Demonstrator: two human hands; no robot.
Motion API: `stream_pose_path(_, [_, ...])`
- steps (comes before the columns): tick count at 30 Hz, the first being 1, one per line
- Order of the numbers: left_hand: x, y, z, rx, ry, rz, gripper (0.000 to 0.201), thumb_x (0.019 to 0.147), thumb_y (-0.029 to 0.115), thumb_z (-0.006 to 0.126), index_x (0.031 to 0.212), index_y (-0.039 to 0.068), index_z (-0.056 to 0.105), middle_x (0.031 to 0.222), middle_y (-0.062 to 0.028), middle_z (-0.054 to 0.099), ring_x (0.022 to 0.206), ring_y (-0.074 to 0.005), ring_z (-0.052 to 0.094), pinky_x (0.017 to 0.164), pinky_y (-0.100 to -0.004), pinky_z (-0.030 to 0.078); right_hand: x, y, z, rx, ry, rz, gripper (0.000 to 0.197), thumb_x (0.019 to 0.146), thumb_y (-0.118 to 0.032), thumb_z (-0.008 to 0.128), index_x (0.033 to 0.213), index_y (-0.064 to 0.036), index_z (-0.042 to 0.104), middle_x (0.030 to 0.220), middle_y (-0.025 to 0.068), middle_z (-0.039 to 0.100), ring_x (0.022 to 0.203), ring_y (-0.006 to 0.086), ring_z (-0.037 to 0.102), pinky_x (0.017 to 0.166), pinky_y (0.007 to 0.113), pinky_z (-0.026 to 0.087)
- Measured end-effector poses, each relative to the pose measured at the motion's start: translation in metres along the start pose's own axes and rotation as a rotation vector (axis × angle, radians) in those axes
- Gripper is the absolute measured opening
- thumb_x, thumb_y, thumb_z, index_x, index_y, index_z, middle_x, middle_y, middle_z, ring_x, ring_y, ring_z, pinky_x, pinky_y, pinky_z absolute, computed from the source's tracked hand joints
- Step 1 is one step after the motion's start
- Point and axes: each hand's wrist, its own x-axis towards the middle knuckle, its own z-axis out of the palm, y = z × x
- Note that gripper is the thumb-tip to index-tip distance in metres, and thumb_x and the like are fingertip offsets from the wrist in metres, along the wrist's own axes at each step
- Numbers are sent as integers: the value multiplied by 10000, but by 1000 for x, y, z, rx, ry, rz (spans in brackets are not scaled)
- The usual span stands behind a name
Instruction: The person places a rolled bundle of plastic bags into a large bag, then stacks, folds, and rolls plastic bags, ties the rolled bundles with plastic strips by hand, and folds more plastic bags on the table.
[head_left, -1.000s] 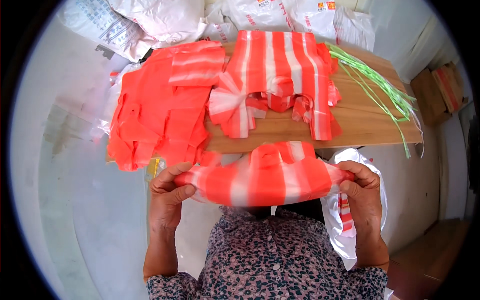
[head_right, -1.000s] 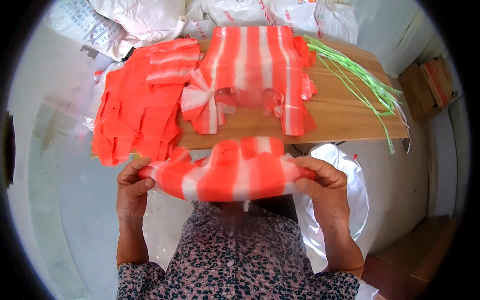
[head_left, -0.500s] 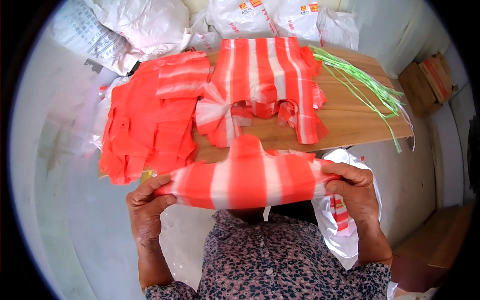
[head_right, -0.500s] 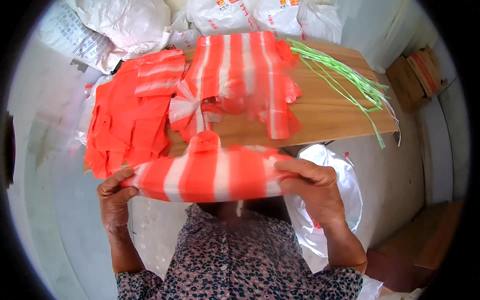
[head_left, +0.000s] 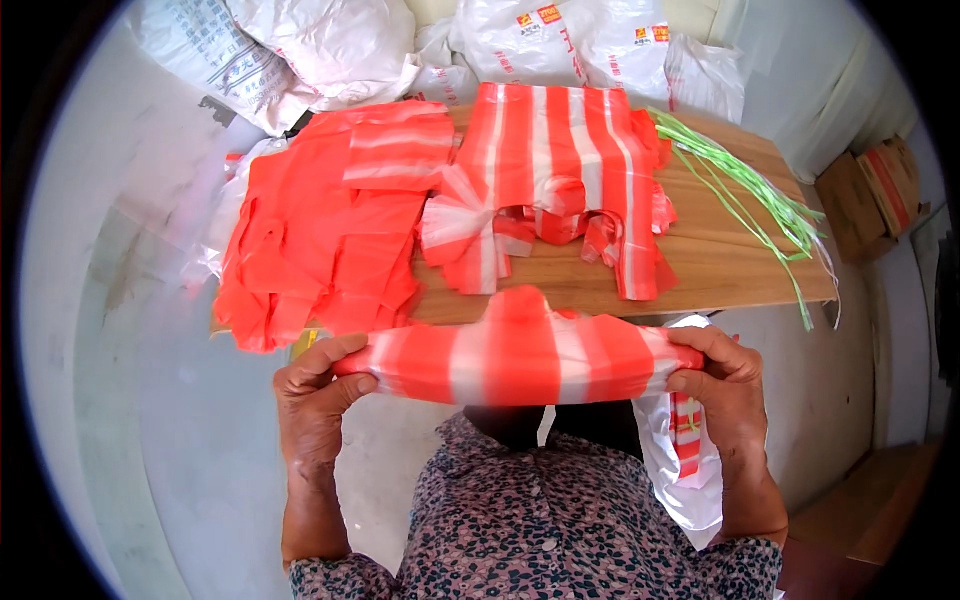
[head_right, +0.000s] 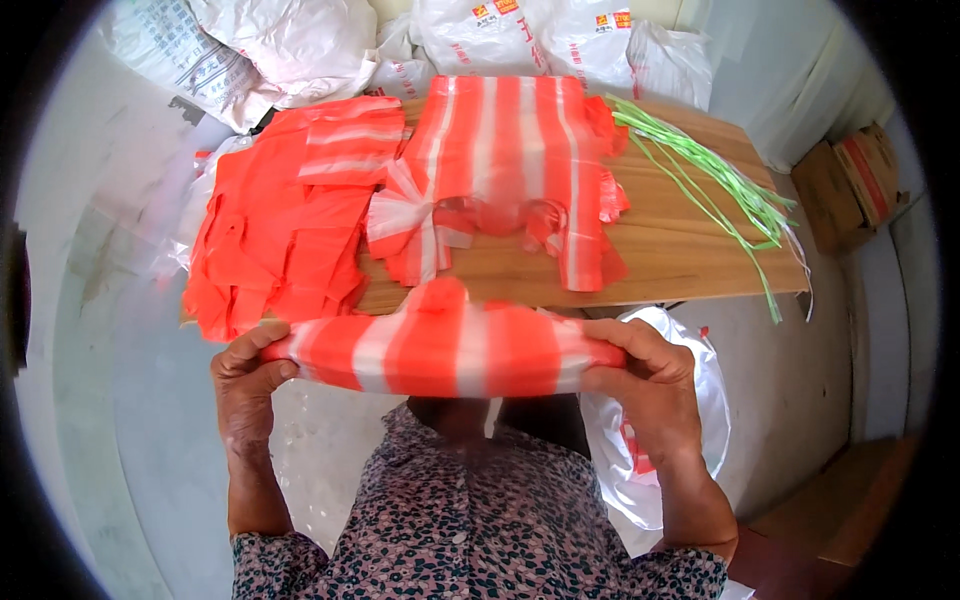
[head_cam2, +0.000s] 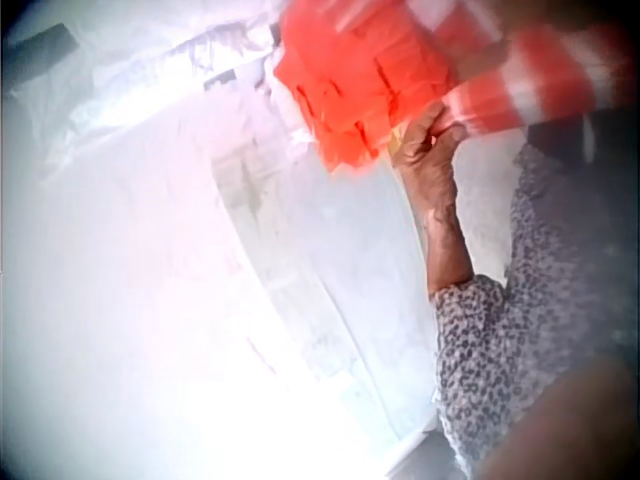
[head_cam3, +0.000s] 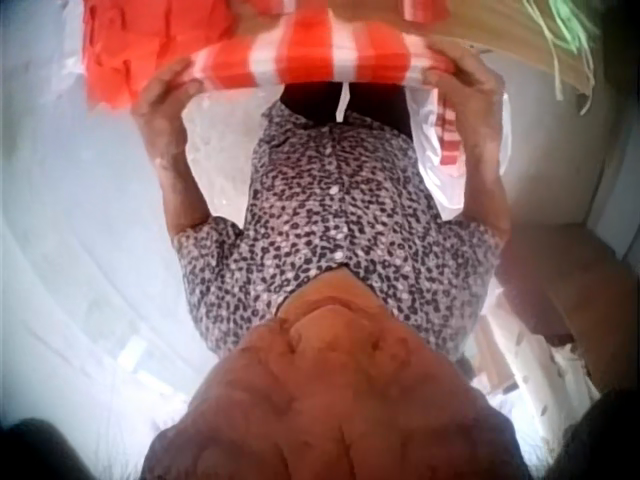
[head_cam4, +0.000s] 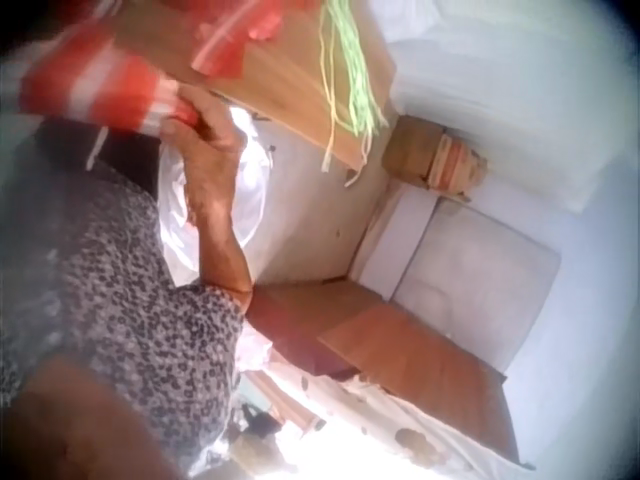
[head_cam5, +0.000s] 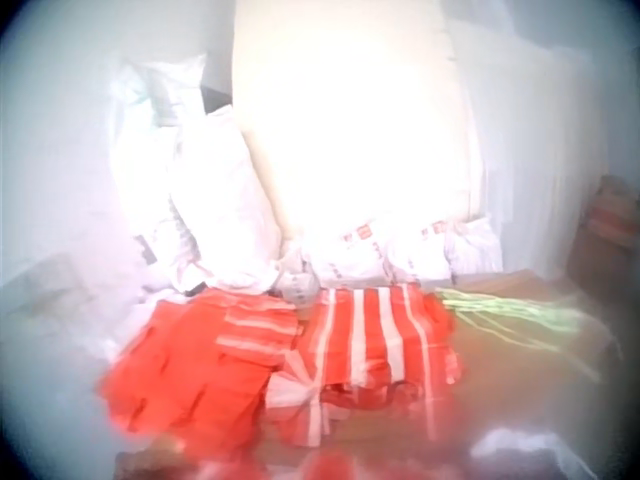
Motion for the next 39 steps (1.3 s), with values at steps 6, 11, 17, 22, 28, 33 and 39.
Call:
stream_pose_path(6, [-1,6,3,115,-16,60,345,661,-146,688,987,-37,662,903,-41,645,842,-113,577,773,-235,481,-1,-6,-3,-156,31,-232,314,668,159,653,945,14,684,838,30,582,759,99,546,697,211,435])
stream_pose_path(11, [-4,9,-5,515,-99,346,247,636,-96,725,856,11,692,849,-64,631,767,-142,562,703,-254,466,-9,-20,-4,-604,58,-466,231,668,125,666,855,-10,683,780,38,540,722,130,513,629,233,402])
stream_pose_path(17, [-3,18,4,404,-55,428,193,607,-85,737,767,3,672,836,-45,602,757,-126,542,626,-245,450,-8,-29,-4,-719,110,-688,191,683,89,668,838,-22,676,825,66,552,747,159,532,631,251,414])
stream_pose_path(22, [19,20,1,513,-138,285,144,729,-57,665,861,-6,641,882,-60,625,691,-147,601,563,-255,478,12,-36,-2,-485,-36,30,142,784,64,604,899,0,657,809,72,628,616,147,607,604,259,488])
stream_pose_path(28, [71,26,-2,94,-282,-54,40,843,1,568,872,2,595,876,-95,643,702,-212,660,600,-307,548,66,-41,1,-253,-84,76,156,828,22,557,975,46,605,819,89,651,672,160,651,608,282,518])
stream_pose_path(33, [118,73,-15,103,-121,259,37,862,6,569,893,8,590,946,-88,644,857,-204,648,831,-320,507,124,-71,36,-150,-125,-358,131,849,12,558,966,25,614,890,76,646,807,136,633,735,278,515])
stream_pose_path(39, [153,64,-44,76,62,697,175,843,-119,475,886,14,581,1067,-52,610,919,-129,566,855,-253,464,184,-40,86,-345,8,-984,119,862,11,568,963,-29,615,1014,23,639,888,90,560,768,203,451])
